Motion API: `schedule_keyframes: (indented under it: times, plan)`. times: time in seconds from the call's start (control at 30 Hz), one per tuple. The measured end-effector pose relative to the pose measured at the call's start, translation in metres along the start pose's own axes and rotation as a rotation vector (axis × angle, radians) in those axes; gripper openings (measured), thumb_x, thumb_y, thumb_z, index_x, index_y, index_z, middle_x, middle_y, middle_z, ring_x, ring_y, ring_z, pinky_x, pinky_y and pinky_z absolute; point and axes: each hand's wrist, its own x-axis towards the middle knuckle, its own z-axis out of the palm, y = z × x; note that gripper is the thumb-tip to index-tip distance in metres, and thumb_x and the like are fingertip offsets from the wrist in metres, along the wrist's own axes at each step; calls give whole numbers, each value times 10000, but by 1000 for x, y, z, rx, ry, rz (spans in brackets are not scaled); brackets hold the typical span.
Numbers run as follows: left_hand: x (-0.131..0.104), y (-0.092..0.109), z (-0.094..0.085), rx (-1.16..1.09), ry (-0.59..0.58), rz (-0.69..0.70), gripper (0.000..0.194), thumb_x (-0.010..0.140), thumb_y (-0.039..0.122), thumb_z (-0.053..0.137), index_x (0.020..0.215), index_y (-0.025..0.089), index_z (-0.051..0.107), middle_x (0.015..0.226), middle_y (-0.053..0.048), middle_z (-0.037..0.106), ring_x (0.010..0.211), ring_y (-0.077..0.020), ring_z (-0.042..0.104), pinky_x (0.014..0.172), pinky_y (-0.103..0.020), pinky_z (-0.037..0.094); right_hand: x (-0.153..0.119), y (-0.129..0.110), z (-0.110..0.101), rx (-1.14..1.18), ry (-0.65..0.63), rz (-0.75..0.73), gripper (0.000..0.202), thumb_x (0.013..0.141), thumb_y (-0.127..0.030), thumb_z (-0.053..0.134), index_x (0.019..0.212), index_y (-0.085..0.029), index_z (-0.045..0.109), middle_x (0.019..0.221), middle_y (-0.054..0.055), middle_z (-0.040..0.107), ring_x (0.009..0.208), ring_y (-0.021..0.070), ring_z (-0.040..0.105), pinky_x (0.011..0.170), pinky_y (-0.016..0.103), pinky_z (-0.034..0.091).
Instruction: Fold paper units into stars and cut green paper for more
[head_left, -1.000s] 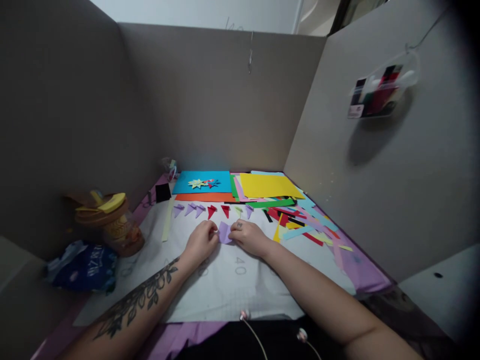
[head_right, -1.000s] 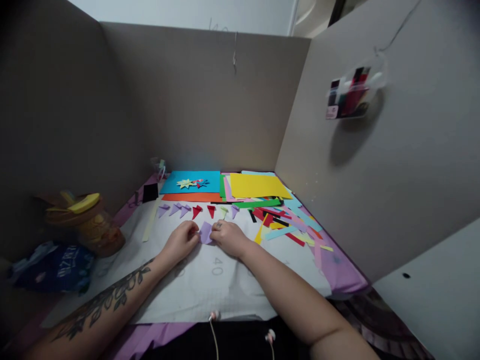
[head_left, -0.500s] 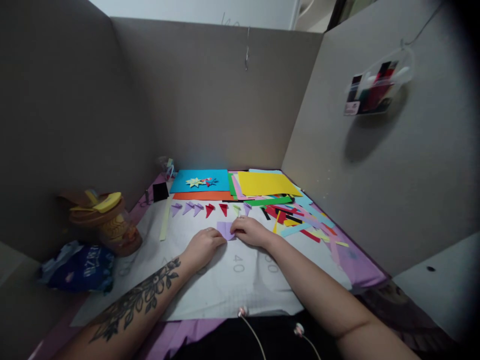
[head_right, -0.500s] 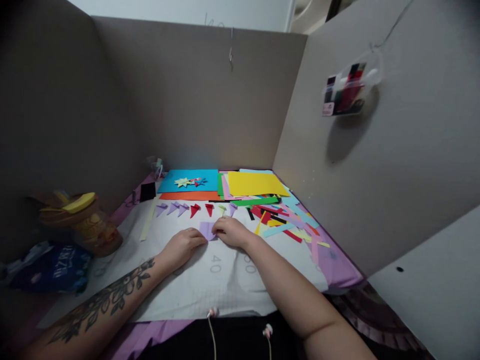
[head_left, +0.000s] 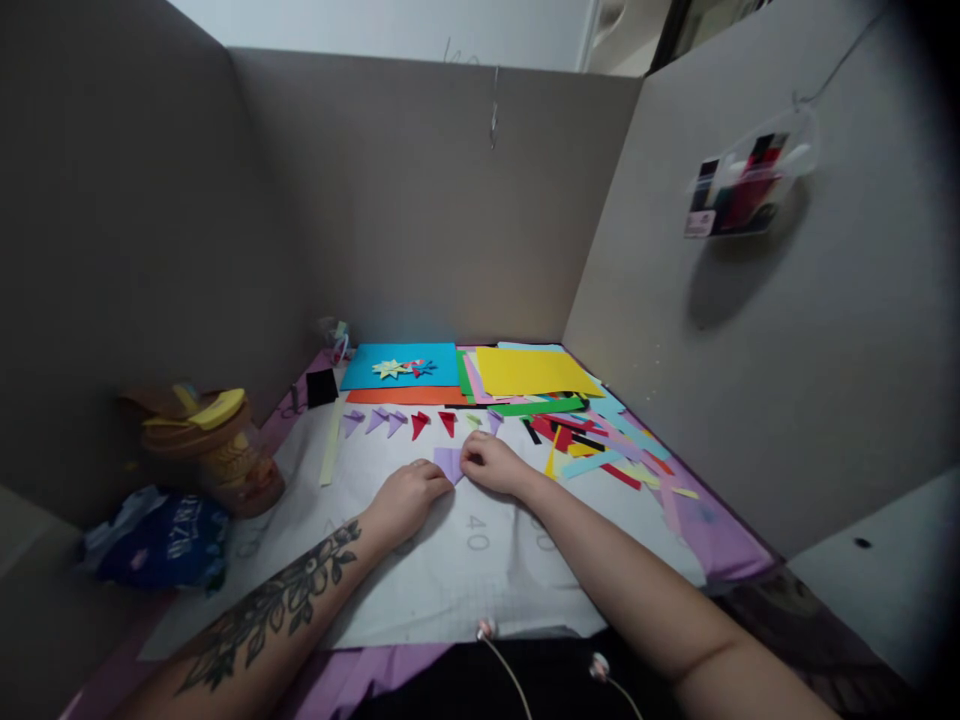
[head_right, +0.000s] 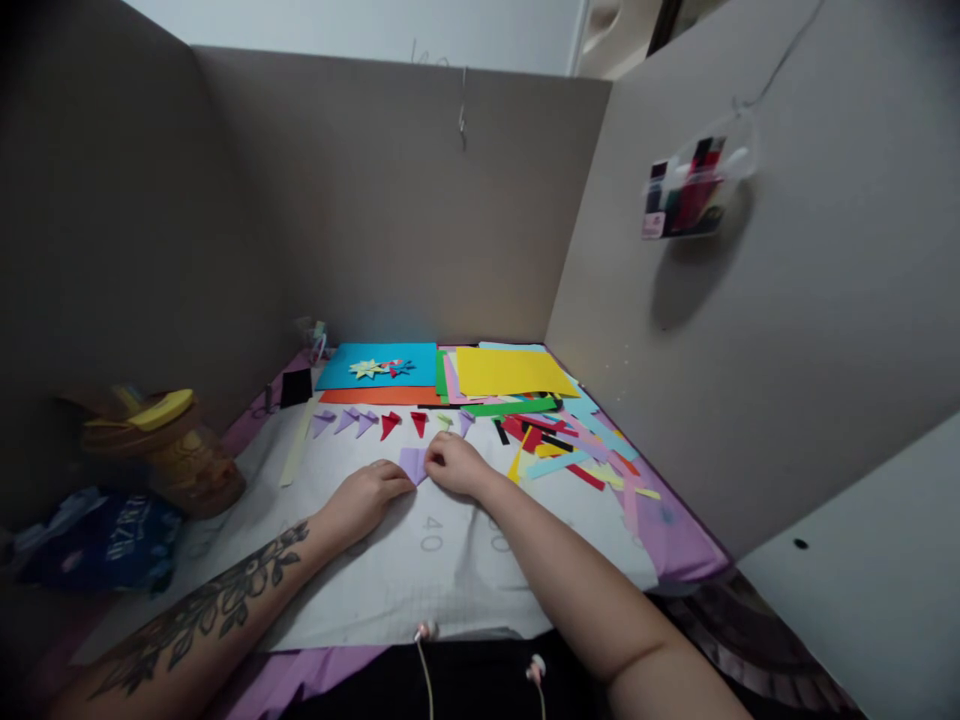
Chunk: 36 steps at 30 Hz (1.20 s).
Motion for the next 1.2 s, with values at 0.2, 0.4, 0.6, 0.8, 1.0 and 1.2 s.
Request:
schedule_keyframes:
  times: [0.2,0.4,0.6,0.8,1.0,1.2]
  plan:
    - [0,1,3,-84,24,-23,367,768,89,415,975,213,691,961,-62,651,916,-206,528,851,-315,393,2,1,6,-42,21,65,87,710,-118,568,647,-170,597,763,24,540,756,147,514,689,251,407]
    - [1,2,7,-60,63,-54,411,800,96,375,1095,202,639,903,-83,638,878,-218,527,804,-324,398,4,2,9,-75,16,88,83,710,-133,570,642,-173,595,768,29,543,764,153,515,690,251,401]
    - [0,1,7,-249,112,-55,299,771,154,459,929,223,703,822,-65,633,857,-215,520,807,-300,380,5,0,11,-111,22,116,92,707,-132,558,636,-175,597,769,36,552,779,160,517,694,254,401]
    - [1,3,5,-269,84,-105,274,764,167,472,910,210,700,825,-69,630,871,-218,513,824,-296,376,5,-3,10,-138,14,136,78,701,-147,567,635,-174,598,779,41,562,795,167,518,694,254,394]
    - [2,9,1,62,-51,-18,357,832,124,375,1030,218,656,925,-59,607,889,-205,494,804,-305,375,5,-4,9,-149,5,151,74,705,-152,563,645,-166,605,785,33,562,795,155,513,695,239,381]
    - [3,17,-3,246,-105,-18,326,871,150,360,1041,196,634,894,-67,589,868,-218,493,766,-322,377,4,-3,9,-84,5,130,59,703,-202,624,659,-172,598,787,24,548,797,157,506,706,246,383]
